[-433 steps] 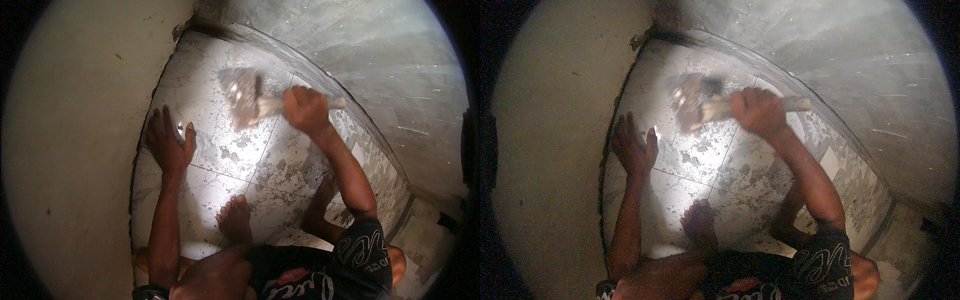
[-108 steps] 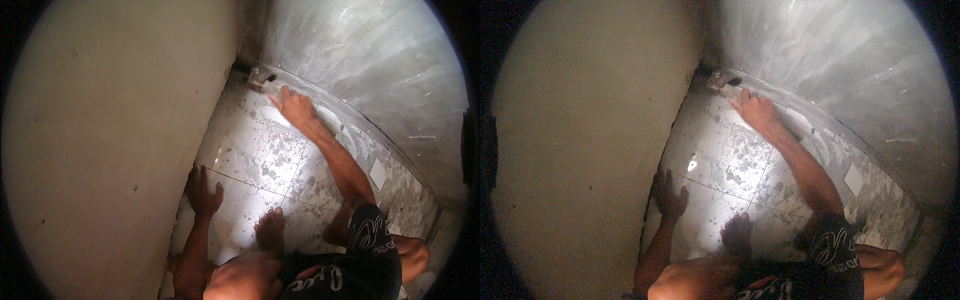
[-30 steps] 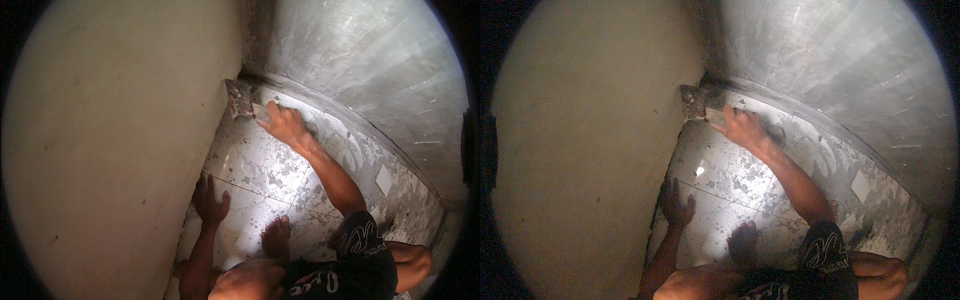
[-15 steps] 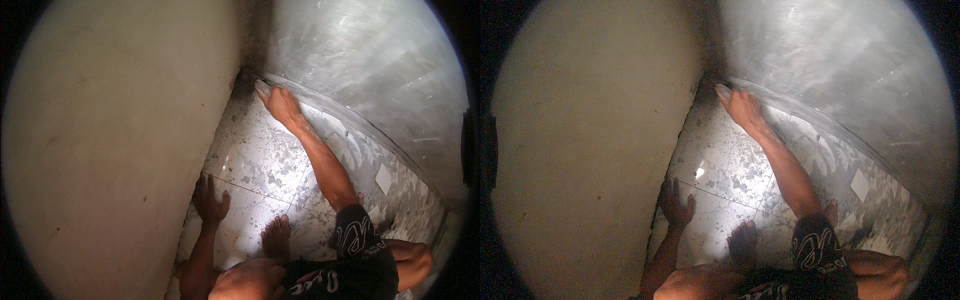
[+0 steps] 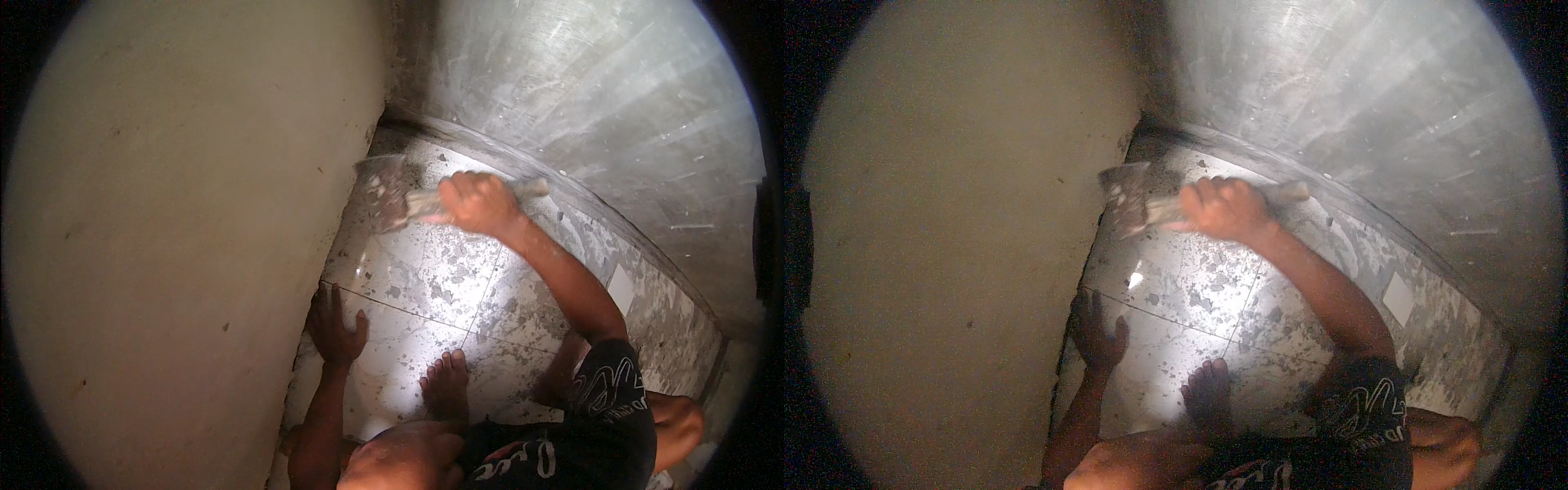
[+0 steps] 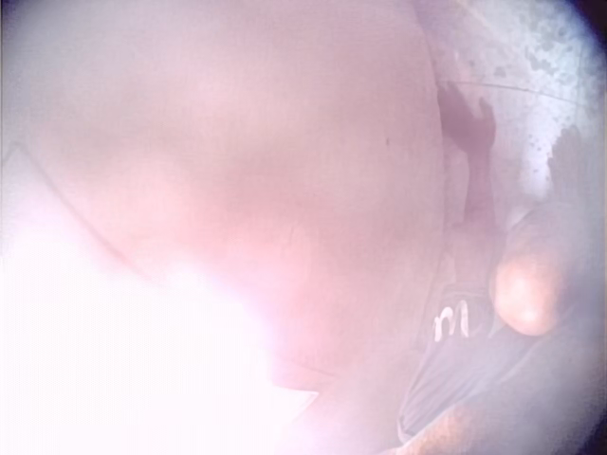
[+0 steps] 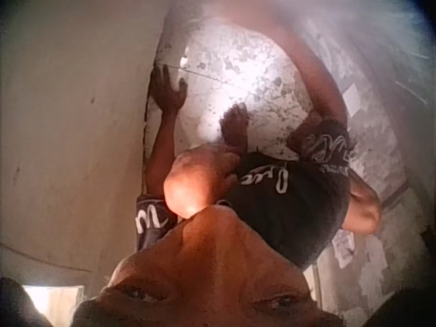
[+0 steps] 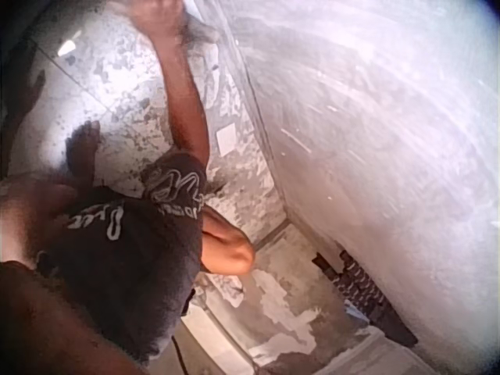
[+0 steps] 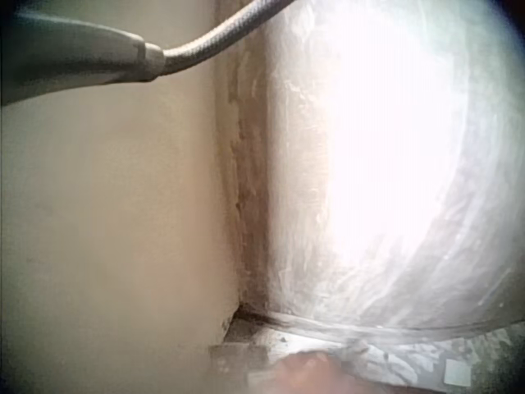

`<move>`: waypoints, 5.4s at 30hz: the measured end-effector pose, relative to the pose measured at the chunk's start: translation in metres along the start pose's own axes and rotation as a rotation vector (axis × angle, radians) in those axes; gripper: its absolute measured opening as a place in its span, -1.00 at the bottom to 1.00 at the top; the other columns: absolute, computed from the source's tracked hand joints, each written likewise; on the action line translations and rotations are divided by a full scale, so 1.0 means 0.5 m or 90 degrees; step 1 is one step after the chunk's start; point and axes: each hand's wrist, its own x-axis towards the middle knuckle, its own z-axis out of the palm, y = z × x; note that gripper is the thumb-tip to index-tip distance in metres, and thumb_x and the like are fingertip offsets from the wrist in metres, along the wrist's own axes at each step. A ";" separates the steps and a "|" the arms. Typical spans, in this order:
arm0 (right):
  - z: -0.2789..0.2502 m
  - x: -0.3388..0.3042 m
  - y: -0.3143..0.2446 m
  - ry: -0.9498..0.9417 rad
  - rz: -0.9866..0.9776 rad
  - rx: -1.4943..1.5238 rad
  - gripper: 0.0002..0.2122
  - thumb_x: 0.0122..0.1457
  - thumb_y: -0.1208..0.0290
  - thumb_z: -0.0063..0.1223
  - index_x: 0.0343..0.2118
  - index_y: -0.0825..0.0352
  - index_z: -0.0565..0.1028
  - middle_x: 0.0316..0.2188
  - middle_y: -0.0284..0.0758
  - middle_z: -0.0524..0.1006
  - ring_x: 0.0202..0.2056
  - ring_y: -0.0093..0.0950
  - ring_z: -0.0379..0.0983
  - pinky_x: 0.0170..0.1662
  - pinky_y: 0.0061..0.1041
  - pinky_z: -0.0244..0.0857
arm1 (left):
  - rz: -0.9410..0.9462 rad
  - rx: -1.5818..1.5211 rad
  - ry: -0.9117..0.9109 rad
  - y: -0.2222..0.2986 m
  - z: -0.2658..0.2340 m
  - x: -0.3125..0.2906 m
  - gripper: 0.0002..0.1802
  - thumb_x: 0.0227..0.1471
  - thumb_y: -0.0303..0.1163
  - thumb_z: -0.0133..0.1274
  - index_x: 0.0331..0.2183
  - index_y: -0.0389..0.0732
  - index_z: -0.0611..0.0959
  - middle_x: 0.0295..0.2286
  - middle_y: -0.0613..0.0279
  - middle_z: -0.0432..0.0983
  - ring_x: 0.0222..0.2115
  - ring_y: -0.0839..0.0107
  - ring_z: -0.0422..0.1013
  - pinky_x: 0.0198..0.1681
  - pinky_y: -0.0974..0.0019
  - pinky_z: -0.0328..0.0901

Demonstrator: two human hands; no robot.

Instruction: The person sits on a tiled floor and uses a hand scraper to remove material from the floor surface near the wall. The person repeatedly scrapes the same area, occasionally adjusting position and clearing debris with the tool.

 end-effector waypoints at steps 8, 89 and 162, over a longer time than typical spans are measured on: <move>0.038 -0.016 -0.004 -0.040 0.158 -0.043 -0.47 0.30 -0.16 -0.03 -0.48 0.32 0.43 -0.82 -0.43 0.34 -0.83 -0.62 0.21 -0.78 -0.47 0.17 | 0.009 0.004 0.005 -0.003 0.001 0.001 -0.13 0.04 -0.05 0.11 0.32 -0.13 0.27 0.28 -0.18 0.13 0.23 -0.19 0.16 0.23 -0.22 0.06; 0.011 -0.079 0.024 -0.024 0.061 -0.052 -0.47 0.29 -0.18 -0.04 -0.48 0.29 0.40 -0.71 -0.30 0.47 -0.78 -0.48 0.41 -0.73 -0.37 0.35 | 0.003 0.004 -0.009 0.005 0.009 0.002 -0.11 0.01 -0.09 0.14 0.32 -0.12 0.26 0.30 -0.14 0.10 0.25 -0.18 0.12 0.26 -0.22 0.02; -0.017 -0.054 0.032 0.001 0.204 0.017 -0.57 0.22 0.04 0.21 -0.41 0.40 0.42 -0.73 -0.25 0.46 -0.75 -0.44 0.42 -0.69 -0.40 0.28 | -0.012 0.031 -0.024 -0.001 0.001 0.001 -0.13 0.03 -0.06 0.12 0.31 -0.14 0.27 0.29 -0.16 0.10 0.24 -0.21 0.12 0.25 -0.26 0.01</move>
